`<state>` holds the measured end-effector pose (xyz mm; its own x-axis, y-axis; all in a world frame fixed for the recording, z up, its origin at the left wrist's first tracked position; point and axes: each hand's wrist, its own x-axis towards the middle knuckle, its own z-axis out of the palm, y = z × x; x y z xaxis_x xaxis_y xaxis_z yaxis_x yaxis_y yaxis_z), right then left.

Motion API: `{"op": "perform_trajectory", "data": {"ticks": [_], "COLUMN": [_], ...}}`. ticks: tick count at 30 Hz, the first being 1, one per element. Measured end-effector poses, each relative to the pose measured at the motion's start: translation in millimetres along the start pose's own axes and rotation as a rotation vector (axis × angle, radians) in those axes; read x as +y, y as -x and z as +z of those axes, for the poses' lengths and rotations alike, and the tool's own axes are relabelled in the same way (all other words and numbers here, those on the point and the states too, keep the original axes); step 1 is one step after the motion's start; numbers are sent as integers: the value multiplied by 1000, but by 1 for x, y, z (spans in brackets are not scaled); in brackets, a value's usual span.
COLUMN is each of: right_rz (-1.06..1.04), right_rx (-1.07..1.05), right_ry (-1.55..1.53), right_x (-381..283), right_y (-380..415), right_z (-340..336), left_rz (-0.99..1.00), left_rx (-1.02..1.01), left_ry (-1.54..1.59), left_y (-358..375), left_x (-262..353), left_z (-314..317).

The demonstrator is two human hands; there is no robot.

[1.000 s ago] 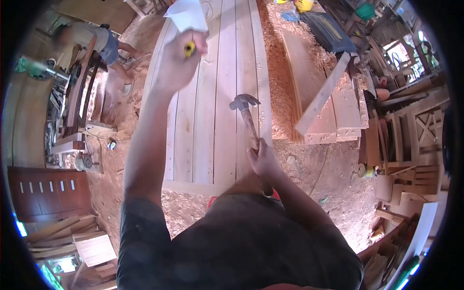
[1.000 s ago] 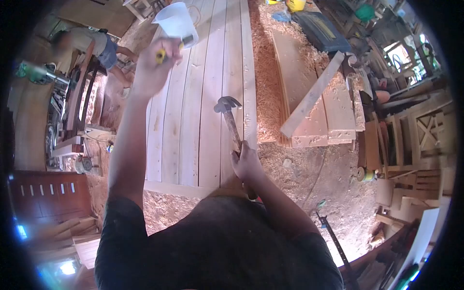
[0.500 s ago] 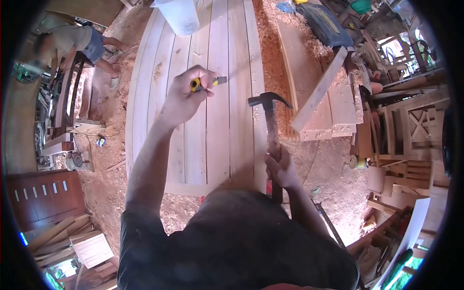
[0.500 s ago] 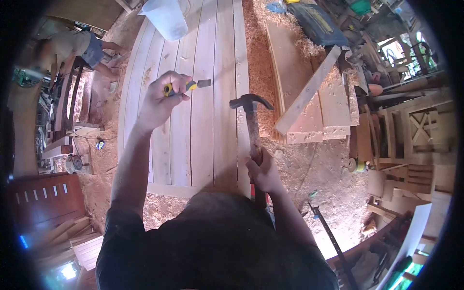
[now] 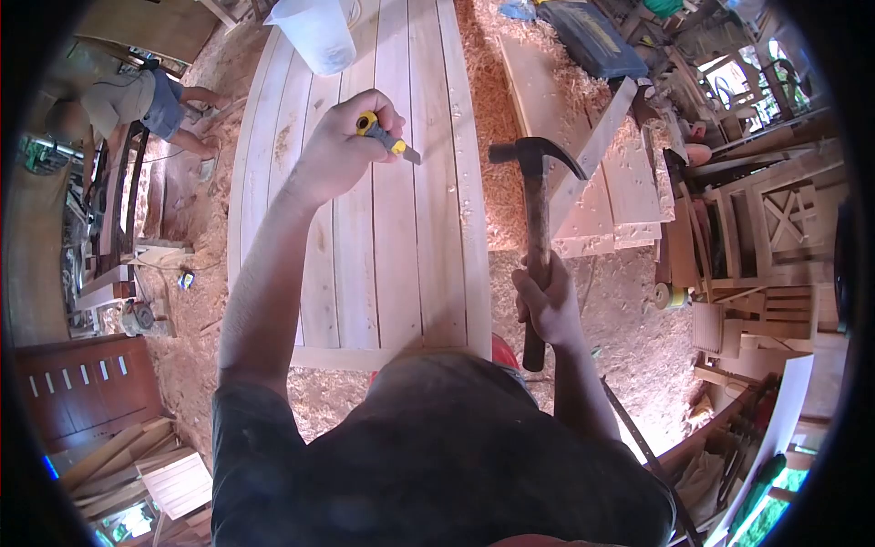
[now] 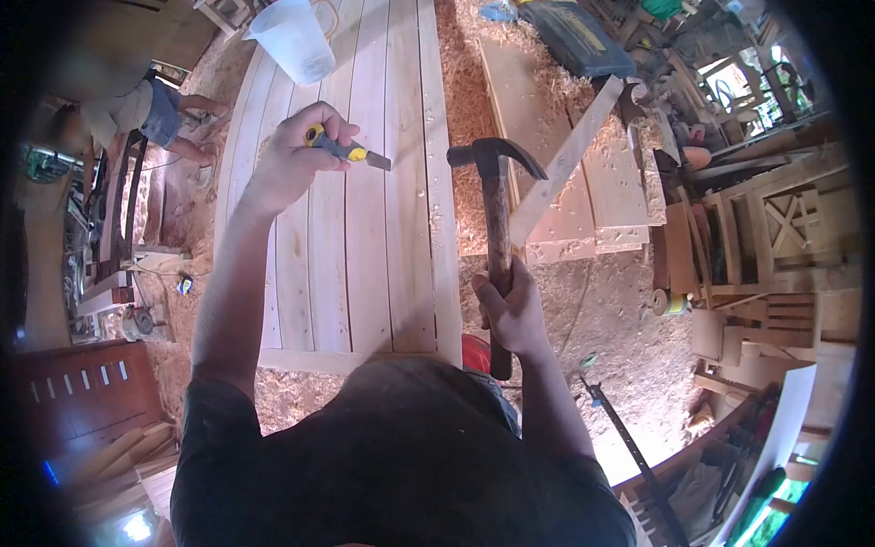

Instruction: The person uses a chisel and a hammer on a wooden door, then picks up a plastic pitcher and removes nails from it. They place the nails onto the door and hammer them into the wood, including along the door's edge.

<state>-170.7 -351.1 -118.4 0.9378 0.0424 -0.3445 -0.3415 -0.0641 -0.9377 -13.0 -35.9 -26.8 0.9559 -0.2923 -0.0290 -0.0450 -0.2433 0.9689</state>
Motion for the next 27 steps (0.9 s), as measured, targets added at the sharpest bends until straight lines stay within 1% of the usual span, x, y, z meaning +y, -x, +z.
{"op": "perform_trajectory", "data": {"ticks": [4, 8, 11, 14, 17, 19, 21, 22, 26, 27], "right_rz": [7, -15, -77, -157, -265, -392, -512, -525, -726, -765], "right_rx": [-7, -20, -29, 10, 34, 73, 115, 107, 173, 173], "right_ry": [-8, 37, 106, 162, 251, 267, 250, 266, 388, 393], "right_x": [-6, -17, -24, -44, -63, -76, -90, -97, -130, -136], "right_y": [1, -3, -7, -10, -19, -26, -33, -37, -47, -49], "right_z": [2, 0, -5, -2, -1, 2, 5, 1, 6, 9], "left_rz": [-6, -16, -23, -21, -20, -25, -39, -29, -38, -40], "left_rx": [8, 8, -16, -8, 27, 30, 8, -4, -83, -94], "left_ry": [-30, 9, -15, 1, 35, 32, 42, 40, 7, 57], "left_y": [-1, -5, -10, -14, -18, -25, -31, -35, -42, -44], "left_x": [1, 0, -1, -8, -7, -4, 0, -1, 0, -4], "left_z": [-4, -6, -11, -12, -9, -7, -3, -1, -1, -3]}}
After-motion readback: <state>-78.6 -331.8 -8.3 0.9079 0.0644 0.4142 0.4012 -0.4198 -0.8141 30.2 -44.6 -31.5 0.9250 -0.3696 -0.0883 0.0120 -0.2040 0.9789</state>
